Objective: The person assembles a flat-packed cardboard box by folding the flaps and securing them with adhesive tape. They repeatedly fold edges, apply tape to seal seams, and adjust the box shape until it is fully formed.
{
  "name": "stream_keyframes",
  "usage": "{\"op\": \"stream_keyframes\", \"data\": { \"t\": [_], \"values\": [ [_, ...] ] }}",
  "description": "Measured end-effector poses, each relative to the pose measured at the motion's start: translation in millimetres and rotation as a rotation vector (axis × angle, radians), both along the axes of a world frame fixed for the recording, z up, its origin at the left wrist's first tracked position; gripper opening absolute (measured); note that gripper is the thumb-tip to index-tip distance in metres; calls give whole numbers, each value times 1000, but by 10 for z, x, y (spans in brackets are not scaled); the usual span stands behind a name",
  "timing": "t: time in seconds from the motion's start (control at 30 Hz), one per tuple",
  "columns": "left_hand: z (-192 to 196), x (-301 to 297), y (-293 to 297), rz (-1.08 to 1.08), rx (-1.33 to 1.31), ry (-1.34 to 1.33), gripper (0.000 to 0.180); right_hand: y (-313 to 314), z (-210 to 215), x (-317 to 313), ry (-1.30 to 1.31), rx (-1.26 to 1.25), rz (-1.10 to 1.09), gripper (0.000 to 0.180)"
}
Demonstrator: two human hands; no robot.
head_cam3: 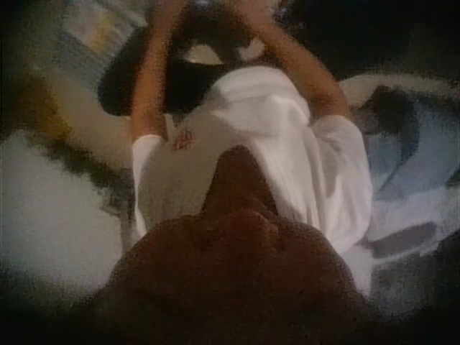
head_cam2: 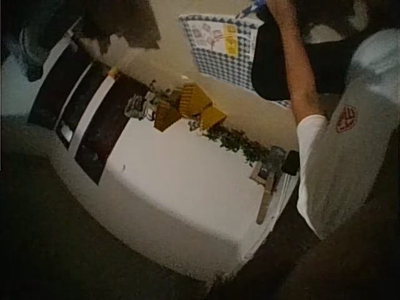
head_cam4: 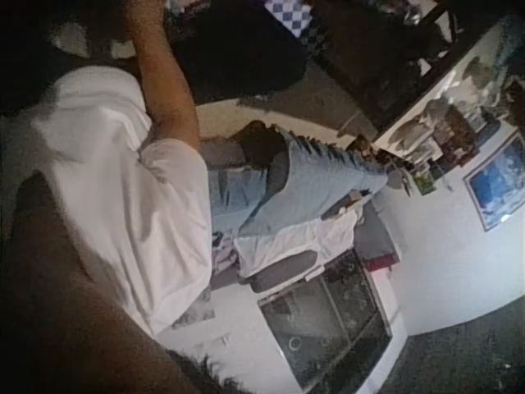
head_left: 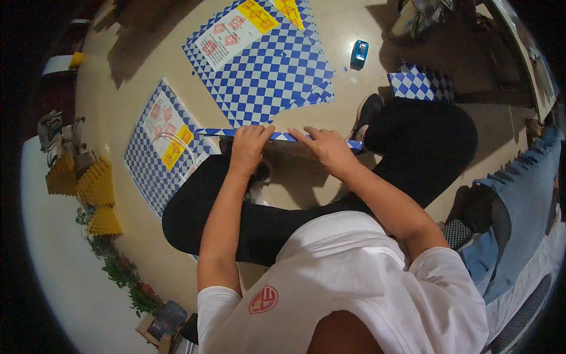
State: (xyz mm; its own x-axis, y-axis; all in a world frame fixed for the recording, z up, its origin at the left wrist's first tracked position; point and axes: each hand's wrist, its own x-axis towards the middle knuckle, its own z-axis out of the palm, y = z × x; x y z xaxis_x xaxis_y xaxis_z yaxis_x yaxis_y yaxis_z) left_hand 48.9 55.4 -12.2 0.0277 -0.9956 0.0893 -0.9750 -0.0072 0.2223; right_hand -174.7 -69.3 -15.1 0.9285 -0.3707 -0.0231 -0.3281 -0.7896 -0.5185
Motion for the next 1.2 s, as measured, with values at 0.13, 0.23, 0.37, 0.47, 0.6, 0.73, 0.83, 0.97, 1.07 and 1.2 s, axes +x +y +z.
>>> {"op": "stream_keyframes", "data": {
  "t": [0.13,0.23,0.37,0.47,0.6,0.73,0.83,0.97,1.07,1.2],
  "values": [
    [164,-85,-132,148,-158,-1,48,-347,217,111,-106,-135,-3,74],
    [104,-135,-187,226,-201,-7,51,-513,92,234,-136,-218,15,73],
    [-226,-144,-152,321,-193,-19,54,-583,-175,326,-198,-221,43,69],
    [-218,-190,-278,323,-244,44,49,-615,-174,319,-247,-249,26,64],
    [-202,-220,-401,298,-284,107,42,-645,-209,328,-298,-257,12,56],
    [-230,-191,-453,324,-283,175,35,-756,-225,272,-301,-90,-113,42],
    [-188,-183,-458,300,-259,215,33,-906,-256,49,-249,-223,-326,37],
    [-176,-175,-483,305,-291,214,29,-932,-432,-37,-285,4,-670,39],
    [-184,-154,-501,300,-281,207,29,-853,-488,9,-496,719,-916,43],
    [-223,-104,-494,326,-276,160,26,-833,-478,84,-585,813,-845,38]
  ]
}}
